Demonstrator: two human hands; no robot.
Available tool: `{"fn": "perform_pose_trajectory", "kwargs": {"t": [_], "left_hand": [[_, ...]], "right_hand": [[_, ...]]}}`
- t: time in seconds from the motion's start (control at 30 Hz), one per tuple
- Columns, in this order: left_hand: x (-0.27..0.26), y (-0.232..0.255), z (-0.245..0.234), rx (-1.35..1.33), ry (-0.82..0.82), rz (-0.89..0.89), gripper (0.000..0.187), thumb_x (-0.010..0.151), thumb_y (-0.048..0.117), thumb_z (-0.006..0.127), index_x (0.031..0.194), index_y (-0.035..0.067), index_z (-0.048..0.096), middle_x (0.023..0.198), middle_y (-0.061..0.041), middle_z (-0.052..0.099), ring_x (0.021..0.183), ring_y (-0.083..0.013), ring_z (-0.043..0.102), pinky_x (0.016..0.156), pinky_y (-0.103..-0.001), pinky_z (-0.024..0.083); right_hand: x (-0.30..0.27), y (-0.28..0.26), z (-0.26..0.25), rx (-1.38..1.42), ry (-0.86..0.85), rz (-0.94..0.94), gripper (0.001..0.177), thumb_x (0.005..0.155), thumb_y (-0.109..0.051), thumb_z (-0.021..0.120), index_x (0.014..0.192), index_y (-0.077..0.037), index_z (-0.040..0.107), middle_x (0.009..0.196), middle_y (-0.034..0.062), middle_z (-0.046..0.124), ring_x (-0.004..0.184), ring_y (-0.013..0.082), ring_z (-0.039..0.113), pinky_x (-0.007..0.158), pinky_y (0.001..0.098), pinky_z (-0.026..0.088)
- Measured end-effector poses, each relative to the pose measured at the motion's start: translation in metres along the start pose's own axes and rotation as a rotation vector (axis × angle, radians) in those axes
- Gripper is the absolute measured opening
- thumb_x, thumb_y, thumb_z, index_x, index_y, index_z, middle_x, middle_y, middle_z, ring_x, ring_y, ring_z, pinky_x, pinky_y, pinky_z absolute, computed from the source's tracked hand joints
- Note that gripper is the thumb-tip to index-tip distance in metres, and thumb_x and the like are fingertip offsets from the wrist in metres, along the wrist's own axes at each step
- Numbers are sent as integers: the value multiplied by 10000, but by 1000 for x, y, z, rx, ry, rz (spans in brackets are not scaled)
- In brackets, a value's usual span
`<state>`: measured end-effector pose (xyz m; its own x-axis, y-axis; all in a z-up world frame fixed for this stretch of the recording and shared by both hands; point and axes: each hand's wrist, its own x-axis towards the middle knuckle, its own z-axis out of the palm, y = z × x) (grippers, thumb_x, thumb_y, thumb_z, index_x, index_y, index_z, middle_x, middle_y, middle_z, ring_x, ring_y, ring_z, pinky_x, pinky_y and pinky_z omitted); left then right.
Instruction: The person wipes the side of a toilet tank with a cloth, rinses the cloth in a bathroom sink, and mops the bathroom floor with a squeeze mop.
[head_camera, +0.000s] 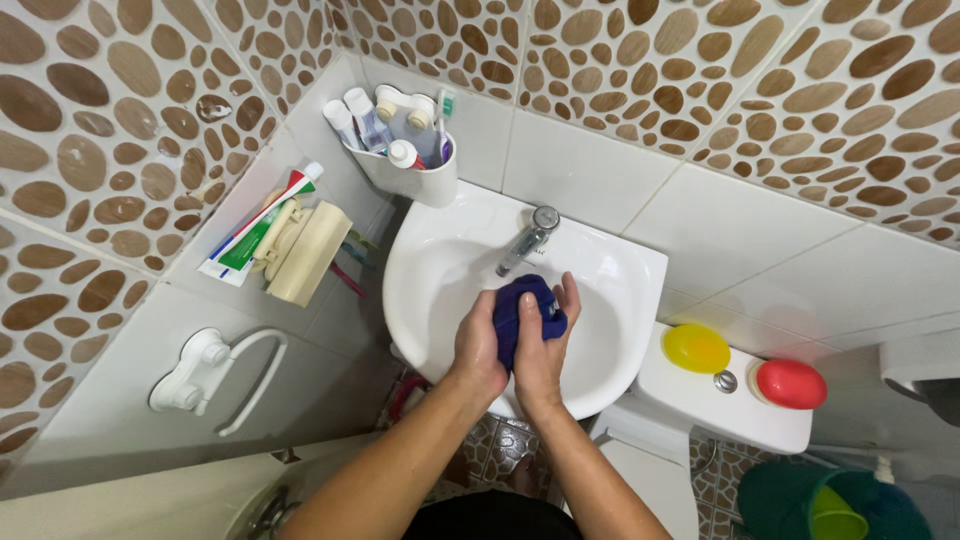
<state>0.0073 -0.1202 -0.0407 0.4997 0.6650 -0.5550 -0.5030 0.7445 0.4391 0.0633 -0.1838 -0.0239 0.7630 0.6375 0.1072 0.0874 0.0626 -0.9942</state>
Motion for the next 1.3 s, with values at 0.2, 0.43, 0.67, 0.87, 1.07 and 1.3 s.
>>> {"fn": "perform_pose_trajectory", "kwargs": {"t": [0.2, 0.43, 0.67, 0.87, 1.07, 1.3], "left_hand": [[-6, 0, 8, -137, 100, -185, 542, 1114, 544, 461, 1207, 88, 740, 1167, -95, 763, 1040, -223, 745, 949, -375, 615], [7, -14, -6, 89, 228, 179, 369, 1066, 86, 499, 1334, 46, 750, 1163, -125, 778, 1009, -243, 745, 956, -422, 630], [-42, 16, 38, 1044, -171, 1436, 249, 886, -76, 624, 1057, -11, 794, 1247, -181, 797, 1204, -368, 777, 1094, -458, 644], [-62, 37, 63, 1255, -561, 1728, 37, 840, 7, 752, 862, 19, 780, 997, -101, 780, 1063, -308, 755, 1025, -450, 637], [-48, 28, 58, 1443, -861, 1936, 159, 716, 207, 723, 669, 87, 630, 730, -67, 602, 830, -273, 657, 875, -402, 587], [1, -21, 30, 1635, -1027, 1933, 130, 720, 214, 720, 653, 131, 645, 726, -51, 673, 780, -245, 675, 897, -405, 590]], "right_hand": [[9, 6, 1, -117, 24, -103, 346, 1074, -320, 771, 1228, -17, 704, 1116, 119, 766, 1020, 171, 695, 939, 339, 592], [18, 29, 6, 332, 148, 430, 326, 1124, -304, 684, 985, -13, 638, 925, 130, 769, 846, 206, 708, 792, 362, 619], [71, 65, -11, 917, -181, 865, 250, 1087, -230, 573, 1067, -16, 700, 942, 83, 772, 834, 195, 757, 777, 299, 626], [125, 27, -32, 568, -851, 1279, 307, 1076, -216, 632, 805, -72, 650, 748, 58, 682, 631, 164, 627, 573, 295, 525], [143, -5, -16, -78, -1156, 935, 245, 890, -33, 706, 683, -110, 602, 633, -39, 547, 531, 107, 462, 449, 339, 367], [137, -25, 3, -969, -1366, 448, 163, 865, -131, 760, 775, -35, 664, 733, 81, 647, 662, 214, 580, 636, 431, 497]]}}
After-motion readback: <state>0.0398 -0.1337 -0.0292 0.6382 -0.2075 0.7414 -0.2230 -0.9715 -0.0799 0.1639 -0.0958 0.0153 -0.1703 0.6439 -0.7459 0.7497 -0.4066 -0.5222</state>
